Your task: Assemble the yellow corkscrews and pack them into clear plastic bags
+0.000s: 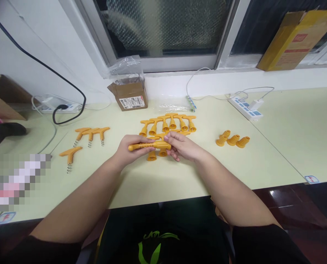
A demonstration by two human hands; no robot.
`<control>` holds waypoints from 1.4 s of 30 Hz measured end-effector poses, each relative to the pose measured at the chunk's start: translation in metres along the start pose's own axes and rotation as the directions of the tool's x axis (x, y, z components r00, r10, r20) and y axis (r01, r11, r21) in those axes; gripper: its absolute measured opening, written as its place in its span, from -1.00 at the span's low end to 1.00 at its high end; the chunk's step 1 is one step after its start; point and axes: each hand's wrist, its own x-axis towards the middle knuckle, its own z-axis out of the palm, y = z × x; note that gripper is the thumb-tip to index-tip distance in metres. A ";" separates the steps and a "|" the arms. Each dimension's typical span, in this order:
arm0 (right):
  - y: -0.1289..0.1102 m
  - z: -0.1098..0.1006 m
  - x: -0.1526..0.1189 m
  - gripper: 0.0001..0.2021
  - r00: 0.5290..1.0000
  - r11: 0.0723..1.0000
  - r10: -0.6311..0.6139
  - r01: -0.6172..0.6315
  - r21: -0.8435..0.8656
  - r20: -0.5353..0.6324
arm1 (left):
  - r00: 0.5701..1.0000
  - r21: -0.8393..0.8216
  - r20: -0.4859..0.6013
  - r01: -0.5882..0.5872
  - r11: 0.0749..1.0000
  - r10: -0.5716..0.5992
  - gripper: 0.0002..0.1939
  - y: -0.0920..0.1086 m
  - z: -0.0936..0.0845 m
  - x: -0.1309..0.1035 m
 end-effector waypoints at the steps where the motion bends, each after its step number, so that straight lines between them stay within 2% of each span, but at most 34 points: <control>1: 0.000 -0.001 0.000 -0.51 1.000 1.000 -0.002 0.002 -0.013 0.004 | 1.000 0.002 0.009 -0.008 1.000 0.008 -0.77 0.000 0.000 0.000; 9: -0.002 -0.002 -0.005 -0.49 0.995 0.992 0.104 -0.104 -0.069 0.005 | 0.981 0.161 0.069 -0.189 0.969 0.180 -0.80 -0.001 -0.001 0.000; 14: -0.001 -0.001 -0.003 -0.52 0.997 0.997 0.071 -0.071 -0.027 0.008 | 0.979 0.194 0.067 -0.200 0.960 0.190 -0.80 0.000 -0.001 0.001; 18: 0.002 -0.002 0.000 -0.52 0.998 0.998 0.055 -0.055 -0.023 -0.018 | 0.987 0.202 0.071 -0.152 0.968 0.141 -0.81 0.001 -0.001 0.000; 21: 0.004 -0.004 0.000 -0.56 0.995 0.994 -0.094 0.096 -0.058 0.036 | 0.998 0.160 0.025 -0.055 0.986 0.052 -0.79 0.002 -0.001 0.000; 23: 0.005 -0.005 0.000 -0.57 0.959 0.955 -0.275 0.280 -0.098 0.064 | 0.999 0.102 -0.027 0.023 0.995 -0.020 -0.77 0.004 -0.001 0.001; 25: 0.007 -0.006 0.001 -0.59 0.904 0.894 -0.425 0.426 -0.140 0.033 | 0.994 0.044 -0.069 0.088 0.995 -0.084 -0.76 0.005 -0.001 0.002; 27: 0.008 -0.007 0.001 -0.63 0.880 0.869 -0.475 0.466 -0.170 -0.017 | 0.988 0.007 -0.093 0.125 0.992 -0.124 -0.76 0.006 0.000 0.002; 30: 0.009 -0.006 0.002 -0.60 0.909 0.902 -0.413 0.399 -0.166 -0.058 | 0.989 -0.007 -0.085 0.119 0.993 -0.119 -0.78 0.005 -0.001 0.002; 34: 0.007 -0.006 0.004 -0.57 0.949 0.946 -0.311 0.305 -0.110 -0.042 | 0.997 0.024 -0.035 0.071 0.997 -0.070 -0.77 0.003 -0.003 0.001; 42: 0.007 -0.007 0.006 -0.48 0.989 0.986 -0.144 0.143 -0.081 -0.016 | 0.999 0.154 0.041 -0.013 0.988 0.007 -0.73 -0.001 -0.006 0.000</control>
